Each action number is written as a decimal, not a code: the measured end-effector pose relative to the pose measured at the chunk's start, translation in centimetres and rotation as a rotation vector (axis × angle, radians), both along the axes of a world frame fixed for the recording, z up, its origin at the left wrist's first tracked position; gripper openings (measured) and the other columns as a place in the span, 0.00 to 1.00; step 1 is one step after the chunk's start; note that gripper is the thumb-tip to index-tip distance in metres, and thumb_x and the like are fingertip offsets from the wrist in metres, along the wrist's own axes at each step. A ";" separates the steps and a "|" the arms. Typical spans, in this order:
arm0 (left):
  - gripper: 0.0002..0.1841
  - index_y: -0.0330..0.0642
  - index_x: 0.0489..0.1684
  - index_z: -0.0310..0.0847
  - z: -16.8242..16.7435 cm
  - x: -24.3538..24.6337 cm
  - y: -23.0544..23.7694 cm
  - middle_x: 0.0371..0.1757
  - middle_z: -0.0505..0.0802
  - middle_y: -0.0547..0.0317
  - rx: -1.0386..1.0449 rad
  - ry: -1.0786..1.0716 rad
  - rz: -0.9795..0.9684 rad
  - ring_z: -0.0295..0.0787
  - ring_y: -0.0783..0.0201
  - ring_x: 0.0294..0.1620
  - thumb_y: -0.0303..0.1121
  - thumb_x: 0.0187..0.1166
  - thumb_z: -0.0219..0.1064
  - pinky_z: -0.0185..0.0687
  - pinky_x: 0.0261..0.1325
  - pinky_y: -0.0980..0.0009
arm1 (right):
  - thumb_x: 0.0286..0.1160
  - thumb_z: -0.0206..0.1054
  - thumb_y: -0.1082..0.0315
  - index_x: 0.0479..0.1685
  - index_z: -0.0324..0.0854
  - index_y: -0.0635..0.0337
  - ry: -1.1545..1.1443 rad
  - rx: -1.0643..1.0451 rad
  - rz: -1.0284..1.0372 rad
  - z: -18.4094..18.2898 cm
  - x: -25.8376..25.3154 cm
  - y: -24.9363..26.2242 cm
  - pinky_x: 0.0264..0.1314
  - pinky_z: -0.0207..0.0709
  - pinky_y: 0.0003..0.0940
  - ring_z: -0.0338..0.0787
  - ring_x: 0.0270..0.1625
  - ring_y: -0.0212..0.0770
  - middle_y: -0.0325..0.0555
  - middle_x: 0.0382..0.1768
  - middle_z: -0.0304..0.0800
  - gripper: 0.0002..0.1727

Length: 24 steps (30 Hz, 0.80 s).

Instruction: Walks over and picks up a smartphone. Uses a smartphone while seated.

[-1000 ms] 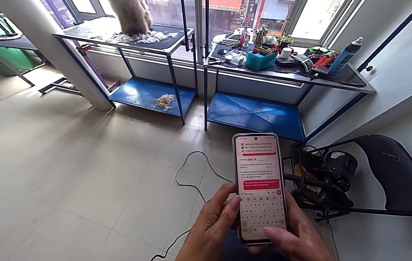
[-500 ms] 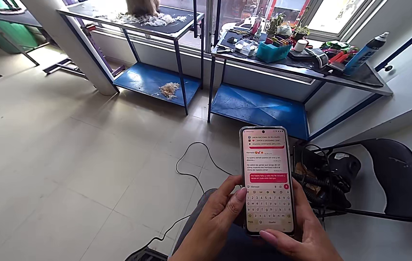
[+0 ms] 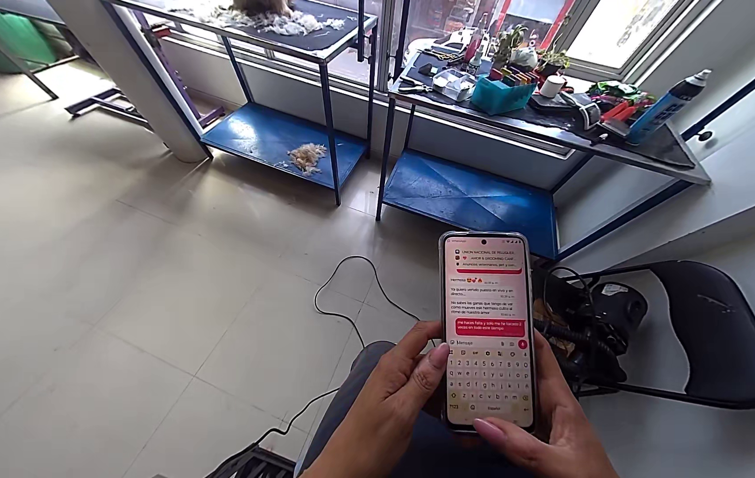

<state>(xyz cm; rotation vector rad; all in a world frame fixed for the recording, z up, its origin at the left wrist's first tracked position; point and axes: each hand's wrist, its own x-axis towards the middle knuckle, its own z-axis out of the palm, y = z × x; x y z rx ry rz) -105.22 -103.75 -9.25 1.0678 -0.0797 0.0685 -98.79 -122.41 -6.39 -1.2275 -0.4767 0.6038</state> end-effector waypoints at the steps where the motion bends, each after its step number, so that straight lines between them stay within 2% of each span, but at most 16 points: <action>1: 0.18 0.38 0.73 0.71 0.0 0.0 0.0 0.56 0.92 0.58 -0.001 0.001 0.002 0.94 0.67 0.52 0.37 0.95 0.48 0.92 0.56 0.68 | 0.64 0.79 0.77 0.83 0.40 0.59 0.000 -0.001 0.000 0.0 0.0 0.0 0.61 0.93 0.44 0.91 0.65 0.41 0.41 0.70 0.82 0.52; 5: 0.18 0.38 0.74 0.70 0.0 0.0 -0.1 0.55 0.93 0.58 -0.012 0.007 -0.005 0.94 0.67 0.52 0.37 0.95 0.48 0.92 0.56 0.68 | 0.64 0.78 0.78 0.83 0.40 0.59 0.007 -0.012 -0.008 0.0 -0.1 -0.1 0.59 0.94 0.45 0.92 0.64 0.42 0.41 0.69 0.83 0.52; 19: 0.18 0.37 0.75 0.70 -0.2 0.0 -0.2 0.55 0.93 0.58 -0.013 0.007 -0.017 0.94 0.66 0.53 0.36 0.95 0.48 0.92 0.57 0.68 | 0.65 0.79 0.75 0.83 0.41 0.62 -0.024 -0.030 -0.035 -0.3 -0.2 -0.3 0.66 0.90 0.40 0.91 0.64 0.38 0.40 0.69 0.83 0.52; 24: 0.18 0.37 0.74 0.70 -0.1 0.0 -0.2 0.55 0.93 0.58 -0.004 0.012 -0.022 0.94 0.67 0.53 0.37 0.95 0.48 0.92 0.57 0.68 | 0.64 0.79 0.75 0.83 0.41 0.61 -0.015 -0.028 -0.044 -0.2 -0.3 -0.3 0.64 0.92 0.42 0.92 0.64 0.39 0.41 0.69 0.83 0.52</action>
